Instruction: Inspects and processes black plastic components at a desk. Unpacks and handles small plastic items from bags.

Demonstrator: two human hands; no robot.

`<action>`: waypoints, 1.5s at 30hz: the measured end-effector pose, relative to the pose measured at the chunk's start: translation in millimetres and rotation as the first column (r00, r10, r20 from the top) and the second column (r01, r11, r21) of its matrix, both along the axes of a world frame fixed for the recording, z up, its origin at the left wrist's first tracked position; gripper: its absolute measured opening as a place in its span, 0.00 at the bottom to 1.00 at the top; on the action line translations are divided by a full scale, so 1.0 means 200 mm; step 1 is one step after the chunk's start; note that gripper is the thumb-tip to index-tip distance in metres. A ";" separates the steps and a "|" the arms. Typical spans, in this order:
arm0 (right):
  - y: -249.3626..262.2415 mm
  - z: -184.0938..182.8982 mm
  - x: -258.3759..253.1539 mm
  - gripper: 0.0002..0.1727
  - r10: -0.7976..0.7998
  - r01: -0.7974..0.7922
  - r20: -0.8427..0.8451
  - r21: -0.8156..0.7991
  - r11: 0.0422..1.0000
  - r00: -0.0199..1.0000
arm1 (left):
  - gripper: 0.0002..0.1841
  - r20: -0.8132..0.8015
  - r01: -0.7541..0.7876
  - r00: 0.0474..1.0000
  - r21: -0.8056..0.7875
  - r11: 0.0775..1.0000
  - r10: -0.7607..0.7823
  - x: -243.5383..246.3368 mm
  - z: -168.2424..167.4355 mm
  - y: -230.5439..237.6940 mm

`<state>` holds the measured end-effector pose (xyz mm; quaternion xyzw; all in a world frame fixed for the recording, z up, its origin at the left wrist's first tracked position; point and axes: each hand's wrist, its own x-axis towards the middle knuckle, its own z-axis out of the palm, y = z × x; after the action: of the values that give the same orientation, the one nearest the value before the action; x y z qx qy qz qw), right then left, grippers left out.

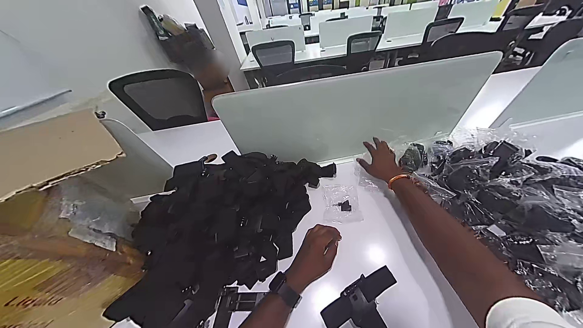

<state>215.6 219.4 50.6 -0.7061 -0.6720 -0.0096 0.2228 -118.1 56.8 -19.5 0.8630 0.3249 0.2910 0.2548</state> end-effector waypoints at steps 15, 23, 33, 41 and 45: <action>-0.07 0.12 0.01 0.39 0.209 -0.233 -0.350 -0.026 0.972 0.913 | 0.13 -0.007 0.009 1.000 0.003 1.000 -0.009 0.00 -0.01 0.00; -0.83 0.29 -0.24 0.25 0.511 -0.512 -0.264 0.070 0.856 0.818 | 0.14 -0.001 0.006 1.000 -0.009 1.000 -0.006 0.00 -0.01 -0.01; -1.13 -0.17 -0.22 0.39 0.807 -0.869 -0.324 -0.188 0.457 0.494 | 0.14 0.205 0.096 0.977 -0.165 0.982 -0.061 -0.03 0.03 0.01; -1.13 -0.26 -0.28 0.15 0.799 -0.836 -0.275 -0.034 0.548 0.535 | 0.22 0.220 0.342 0.928 -0.189 0.920 -0.300 -0.03 0.05 -0.07; -1.14 -0.23 -0.28 0.17 0.663 -0.681 -0.245 0.013 0.732 0.708 | 0.19 0.173 0.305 0.946 -0.174 0.936 -0.275 -0.03 0.06 -0.06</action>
<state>160.3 -8.6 4.1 -0.4173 -0.8516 0.1812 0.2603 -123.7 44.4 -8.3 0.8481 0.2017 0.2786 0.4030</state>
